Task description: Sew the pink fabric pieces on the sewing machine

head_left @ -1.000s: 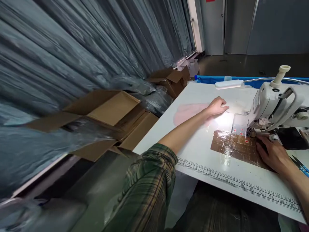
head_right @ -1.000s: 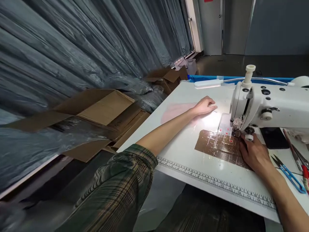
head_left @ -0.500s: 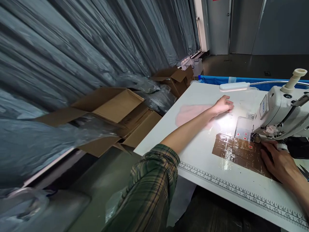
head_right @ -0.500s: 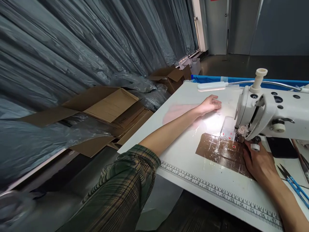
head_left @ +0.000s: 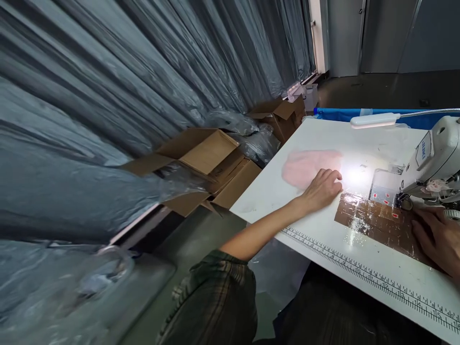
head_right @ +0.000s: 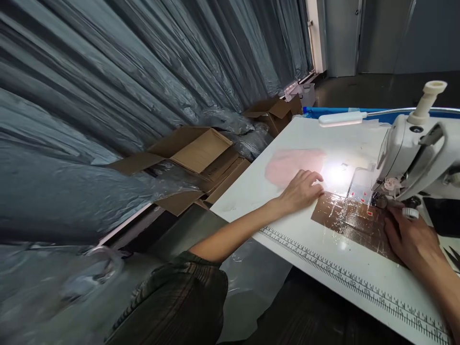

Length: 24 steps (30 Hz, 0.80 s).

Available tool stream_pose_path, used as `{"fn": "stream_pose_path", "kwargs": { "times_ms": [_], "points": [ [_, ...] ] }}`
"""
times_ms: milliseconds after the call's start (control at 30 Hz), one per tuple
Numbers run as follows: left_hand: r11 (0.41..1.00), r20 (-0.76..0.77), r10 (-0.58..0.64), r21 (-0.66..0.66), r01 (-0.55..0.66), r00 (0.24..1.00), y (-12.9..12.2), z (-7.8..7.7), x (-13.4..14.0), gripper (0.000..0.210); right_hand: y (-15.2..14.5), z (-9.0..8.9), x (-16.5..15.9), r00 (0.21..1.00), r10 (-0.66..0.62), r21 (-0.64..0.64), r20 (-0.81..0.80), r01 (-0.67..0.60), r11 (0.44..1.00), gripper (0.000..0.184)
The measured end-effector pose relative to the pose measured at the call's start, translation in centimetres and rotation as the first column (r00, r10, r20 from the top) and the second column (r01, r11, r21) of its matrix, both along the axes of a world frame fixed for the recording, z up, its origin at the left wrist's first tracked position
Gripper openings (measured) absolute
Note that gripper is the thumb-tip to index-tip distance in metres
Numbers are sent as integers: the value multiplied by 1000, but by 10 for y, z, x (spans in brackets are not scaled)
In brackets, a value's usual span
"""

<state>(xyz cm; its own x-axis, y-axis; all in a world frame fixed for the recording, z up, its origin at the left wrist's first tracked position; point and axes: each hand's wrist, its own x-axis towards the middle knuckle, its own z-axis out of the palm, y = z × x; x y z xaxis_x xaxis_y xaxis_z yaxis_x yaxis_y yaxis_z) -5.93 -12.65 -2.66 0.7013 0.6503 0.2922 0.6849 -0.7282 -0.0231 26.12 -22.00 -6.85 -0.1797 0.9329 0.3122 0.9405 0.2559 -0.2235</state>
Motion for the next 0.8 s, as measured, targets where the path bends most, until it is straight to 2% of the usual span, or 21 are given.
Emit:
{"fn": "stream_pose_path", "kwargs": {
  "times_ms": [33, 100, 200, 267, 333, 400, 467, 533, 600, 667, 800],
  "points": [
    [1000, 2, -17, 6, 17, 1000, -5, -4, 6, 26, 1, 0, 0, 1000, -9, -8, -24, 9, 1000, 54],
    [993, 11, -94, -73, 95, 995, -20, -11, 24, 31, 2, 1, 0, 998, -17, -31, -65, 15, 999, 52],
    [923, 113, -268, -254, 289, 957, -57, -14, 59, 31, 5, 8, 0, 992, -45, -58, -114, 38, 998, 47],
    [833, 238, -424, -276, 480, 874, -84, -10, 80, 25, 6, 15, -1, 989, -52, -90, -139, 40, 995, 45],
    [710, 342, -563, -264, 652, 752, -104, -3, 92, 29, 7, 22, -1, 987, -39, -149, -158, 15, 989, 43],
    [624, 402, -615, -278, 730, 679, -109, 6, 95, 30, 8, 28, -2, 982, -44, -184, -184, 10, 983, 42],
    [642, 427, -547, -339, 688, 720, -97, 13, 90, 23, 8, 32, -2, 977, -58, -206, -206, 15, 978, 39],
    [708, 433, -426, -387, 591, 794, -74, 16, 83, 20, 8, 35, -2, 973, -57, -213, -226, 7, 977, 37],
    [788, 424, -254, -430, 440, 869, -50, 12, 76, 20, 8, 37, -2, 966, -33, -204, -255, -20, 979, 36],
    [828, 420, -127, -453, 329, 899, -34, 4, 72, 19, 6, 41, -3, 959, -6, -193, -284, -51, 980, 33],
    [856, 418, -87, -432, 282, 904, -28, -13, 68, 10, 1, 45, -9, 945, -27, -249, -325, -57, 967, 37]
  ]
}}
